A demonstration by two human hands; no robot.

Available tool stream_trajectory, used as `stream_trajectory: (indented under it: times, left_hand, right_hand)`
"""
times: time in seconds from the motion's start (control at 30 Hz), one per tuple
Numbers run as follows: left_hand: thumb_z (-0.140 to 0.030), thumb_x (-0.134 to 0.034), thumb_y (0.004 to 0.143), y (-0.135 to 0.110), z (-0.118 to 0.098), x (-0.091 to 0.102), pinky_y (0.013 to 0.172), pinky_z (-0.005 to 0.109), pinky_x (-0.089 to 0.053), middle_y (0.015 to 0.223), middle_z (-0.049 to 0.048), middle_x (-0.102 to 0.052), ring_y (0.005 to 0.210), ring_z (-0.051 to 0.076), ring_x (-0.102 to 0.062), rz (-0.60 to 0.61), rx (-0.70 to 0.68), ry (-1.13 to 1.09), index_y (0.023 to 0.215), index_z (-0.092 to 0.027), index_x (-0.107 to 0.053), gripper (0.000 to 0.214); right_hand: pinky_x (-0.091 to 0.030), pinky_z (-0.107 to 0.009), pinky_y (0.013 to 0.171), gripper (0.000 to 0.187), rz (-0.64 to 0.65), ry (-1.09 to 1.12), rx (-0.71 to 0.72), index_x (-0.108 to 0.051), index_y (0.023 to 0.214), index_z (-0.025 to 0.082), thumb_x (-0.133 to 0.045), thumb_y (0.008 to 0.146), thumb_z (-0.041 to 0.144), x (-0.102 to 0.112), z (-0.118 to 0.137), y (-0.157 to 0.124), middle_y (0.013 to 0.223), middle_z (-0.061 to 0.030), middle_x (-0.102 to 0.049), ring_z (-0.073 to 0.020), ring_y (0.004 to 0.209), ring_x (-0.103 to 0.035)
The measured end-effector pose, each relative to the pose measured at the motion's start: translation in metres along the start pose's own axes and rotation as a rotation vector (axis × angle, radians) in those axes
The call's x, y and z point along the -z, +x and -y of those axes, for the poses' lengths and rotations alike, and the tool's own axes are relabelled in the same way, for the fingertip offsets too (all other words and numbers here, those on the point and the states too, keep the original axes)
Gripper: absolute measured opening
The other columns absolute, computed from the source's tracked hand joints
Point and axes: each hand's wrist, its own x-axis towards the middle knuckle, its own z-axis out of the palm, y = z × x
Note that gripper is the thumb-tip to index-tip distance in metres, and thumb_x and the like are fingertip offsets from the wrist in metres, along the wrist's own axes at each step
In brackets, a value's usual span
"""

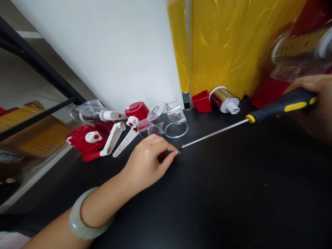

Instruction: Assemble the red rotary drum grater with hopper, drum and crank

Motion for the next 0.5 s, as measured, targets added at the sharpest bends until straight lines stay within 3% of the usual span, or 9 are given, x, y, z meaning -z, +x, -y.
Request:
stream_trajectory:
  times: [0.2, 0.33, 0.5]
  left_hand:
    - [-0.019, -0.064, 0.087, -0.0013, 0.0005, 0.0013, 0.073, 0.032, -0.049, 0.080, 0.0039, -0.070, 0.078, 0.018, -0.061, -0.016, -0.025, 0.039, 0.088, -0.018, -0.069, 0.005]
    - [-0.018, -0.065, 0.086, -0.0017, 0.0003, 0.0018, 0.073, 0.032, -0.049, 0.080, 0.0041, -0.070, 0.078, 0.018, -0.061, -0.022, -0.031, 0.042, 0.088, -0.018, -0.070, 0.005]
    - [-0.019, -0.065, 0.086, -0.0009, -0.0005, 0.0010, 0.073, 0.032, -0.050, 0.079, 0.0044, -0.070, 0.077, 0.018, -0.061, -0.019, -0.030, 0.036, 0.088, -0.017, -0.070, 0.006]
  right_hand:
    - [-0.037, -0.033, 0.053, 0.025, -0.029, -0.008, 0.068, -0.053, 0.069, 0.023, -0.064, 0.076, 0.045, -0.0027, -0.0023, -0.0015, 0.069, -0.0025, -0.057, -0.0162, 0.059, -0.053]
    - [-0.035, -0.032, 0.051, 0.026, -0.026, -0.019, 0.025, -0.054, 0.070, 0.023, -0.062, 0.077, 0.047, -0.0023, -0.0007, -0.0009, 0.067, -0.0024, -0.057, -0.0152, 0.056, -0.051]
    - [-0.035, -0.032, 0.051, 0.022, -0.068, -0.048, 0.141, -0.052, 0.068, 0.023, -0.059, 0.079, 0.042, -0.0006, 0.0073, 0.0015, 0.064, -0.0027, -0.056, -0.0161, 0.054, -0.049]
